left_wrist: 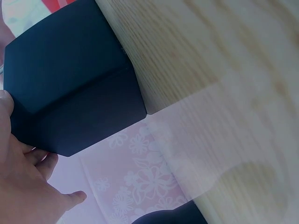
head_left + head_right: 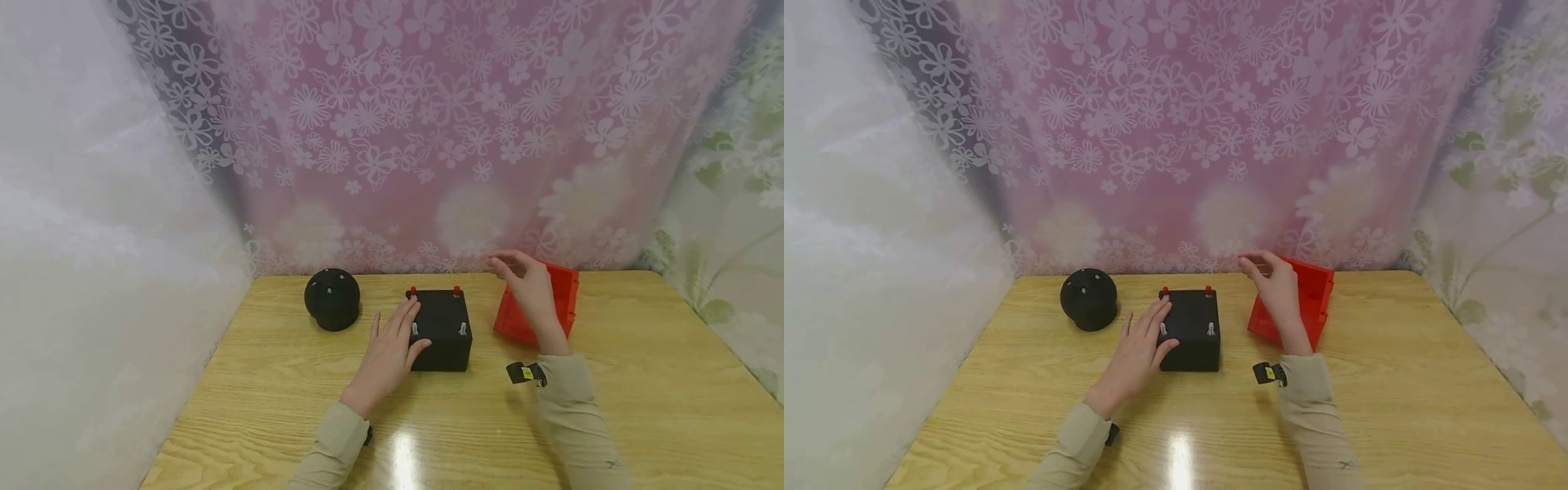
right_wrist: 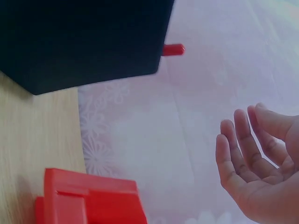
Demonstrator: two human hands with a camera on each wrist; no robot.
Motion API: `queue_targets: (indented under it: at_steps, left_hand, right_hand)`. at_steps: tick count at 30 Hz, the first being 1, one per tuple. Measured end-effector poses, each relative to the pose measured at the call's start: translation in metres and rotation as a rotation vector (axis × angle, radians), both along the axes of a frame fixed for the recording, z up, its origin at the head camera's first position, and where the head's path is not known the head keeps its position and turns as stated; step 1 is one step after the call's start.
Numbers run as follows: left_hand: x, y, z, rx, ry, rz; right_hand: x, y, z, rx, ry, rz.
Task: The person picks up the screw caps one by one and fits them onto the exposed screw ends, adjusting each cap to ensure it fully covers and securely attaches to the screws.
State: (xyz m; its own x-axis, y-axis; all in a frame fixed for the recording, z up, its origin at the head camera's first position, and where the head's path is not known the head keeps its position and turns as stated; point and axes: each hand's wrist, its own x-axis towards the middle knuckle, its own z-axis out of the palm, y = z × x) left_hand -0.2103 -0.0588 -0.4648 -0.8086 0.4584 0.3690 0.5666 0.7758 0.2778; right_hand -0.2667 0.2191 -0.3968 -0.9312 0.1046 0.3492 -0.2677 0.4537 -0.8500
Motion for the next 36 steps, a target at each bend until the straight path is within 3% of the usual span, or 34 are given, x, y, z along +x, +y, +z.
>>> queue_targets:
  at_steps: [6,10,20,28,36]
  left_hand:
    - [0.0,0.0,0.0,0.008,0.001,-0.004]
    - [0.0,0.0,0.0,0.004,-0.007,-0.002]
    - [0.0,0.0,-0.001,-0.002,-0.013,0.01]
    - [-0.001,-0.001,-0.001,0.0,-0.012,0.012]
    - [-0.001,-0.001,-0.001,-0.002,0.0,0.004]
  right_hand:
    - [0.002,0.012,0.004,-0.044,0.032,-0.02]
    - [0.003,0.023,0.007,-0.017,0.041,-0.059]
    - [-0.008,0.062,0.009,0.25,0.001,-0.069]
    - [-0.028,0.08,0.006,0.462,-0.152,-0.006]
    - [-0.057,0.09,-0.014,0.632,-0.278,0.071]
